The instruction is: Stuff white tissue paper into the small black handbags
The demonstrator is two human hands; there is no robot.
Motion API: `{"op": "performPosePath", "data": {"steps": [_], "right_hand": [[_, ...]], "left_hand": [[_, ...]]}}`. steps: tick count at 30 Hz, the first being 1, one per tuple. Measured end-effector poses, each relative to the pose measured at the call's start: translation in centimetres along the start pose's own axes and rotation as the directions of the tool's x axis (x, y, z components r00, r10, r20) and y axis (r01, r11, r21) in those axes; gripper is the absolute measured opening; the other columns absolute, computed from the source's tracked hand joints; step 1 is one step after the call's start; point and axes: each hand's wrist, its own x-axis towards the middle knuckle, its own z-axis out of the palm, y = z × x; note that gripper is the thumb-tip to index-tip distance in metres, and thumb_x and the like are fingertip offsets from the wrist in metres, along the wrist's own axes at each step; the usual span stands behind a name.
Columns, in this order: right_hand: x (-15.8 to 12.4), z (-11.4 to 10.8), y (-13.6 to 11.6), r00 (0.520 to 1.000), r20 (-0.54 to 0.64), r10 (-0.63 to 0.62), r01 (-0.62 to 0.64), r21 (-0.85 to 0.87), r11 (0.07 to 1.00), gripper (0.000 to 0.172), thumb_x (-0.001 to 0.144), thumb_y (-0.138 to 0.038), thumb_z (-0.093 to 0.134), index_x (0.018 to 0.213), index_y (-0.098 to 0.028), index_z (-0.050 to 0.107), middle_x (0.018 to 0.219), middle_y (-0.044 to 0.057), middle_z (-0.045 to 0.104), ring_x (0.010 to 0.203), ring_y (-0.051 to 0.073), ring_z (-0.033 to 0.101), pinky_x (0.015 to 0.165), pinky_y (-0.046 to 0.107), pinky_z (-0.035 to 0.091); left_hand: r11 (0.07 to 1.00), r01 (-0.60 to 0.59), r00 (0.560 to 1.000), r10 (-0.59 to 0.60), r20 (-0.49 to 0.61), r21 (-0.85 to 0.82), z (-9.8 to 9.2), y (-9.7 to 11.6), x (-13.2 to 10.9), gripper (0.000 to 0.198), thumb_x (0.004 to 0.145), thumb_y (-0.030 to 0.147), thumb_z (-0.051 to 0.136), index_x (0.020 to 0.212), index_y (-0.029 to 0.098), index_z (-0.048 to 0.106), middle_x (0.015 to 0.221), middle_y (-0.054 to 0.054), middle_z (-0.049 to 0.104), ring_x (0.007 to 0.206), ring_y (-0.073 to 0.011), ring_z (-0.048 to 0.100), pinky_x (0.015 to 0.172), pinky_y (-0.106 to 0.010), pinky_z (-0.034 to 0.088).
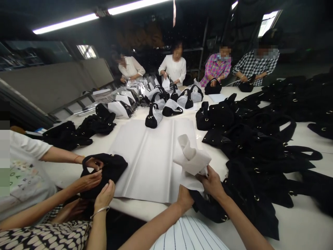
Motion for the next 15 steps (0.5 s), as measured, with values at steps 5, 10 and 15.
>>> {"op": "performPosePath", "data": {"steps": [5,10,15], "right_hand": [[-3.4,-2.1,0.6,0.989,-0.104,-0.106,0.105,-0.012,0.994,0.02,0.082,-0.019,0.049,0.101,-0.018,0.056,0.094,0.008,0.064,0.091,0.024,0.062,0.076,0.034,0.048],[-5.3,-3.2,0.7,0.993,-0.067,-0.095,0.09,-0.083,0.993,0.022,0.079,-0.017,0.048,0.1,-0.018,0.057,0.091,0.008,0.064,0.087,0.024,0.063,0.075,0.033,0.05],[-4.7,-3.2,1.3,0.996,0.011,0.091,-0.084,-0.289,0.953,0.035,0.076,-0.016,0.046,0.108,-0.014,0.057,0.092,0.013,0.067,0.087,0.029,0.066,0.076,0.037,0.049]], "left_hand": [[0.983,0.109,0.994,-0.107,0.018,-0.149,0.3,1.1,0.3,0.033,0.07,0.032,0.044,0.09,0.029,0.071,0.085,-0.014,0.066,0.103,-0.0317,0.061,0.088,-0.045,0.053],[0.978,0.097,0.995,-0.095,0.019,-0.187,0.4,-0.3,0.8,0.028,0.07,0.033,0.038,0.072,0.023,0.064,0.077,-0.014,0.065,0.091,-0.0291,0.065,0.084,-0.044,0.054],[0.928,0.169,0.98,-0.193,-0.041,-0.332,-3.3,6.7,2.3,0.028,0.075,0.036,0.035,0.063,0.023,0.057,0.065,-0.012,0.06,0.078,-0.0296,0.066,0.083,-0.051,0.053]]}}
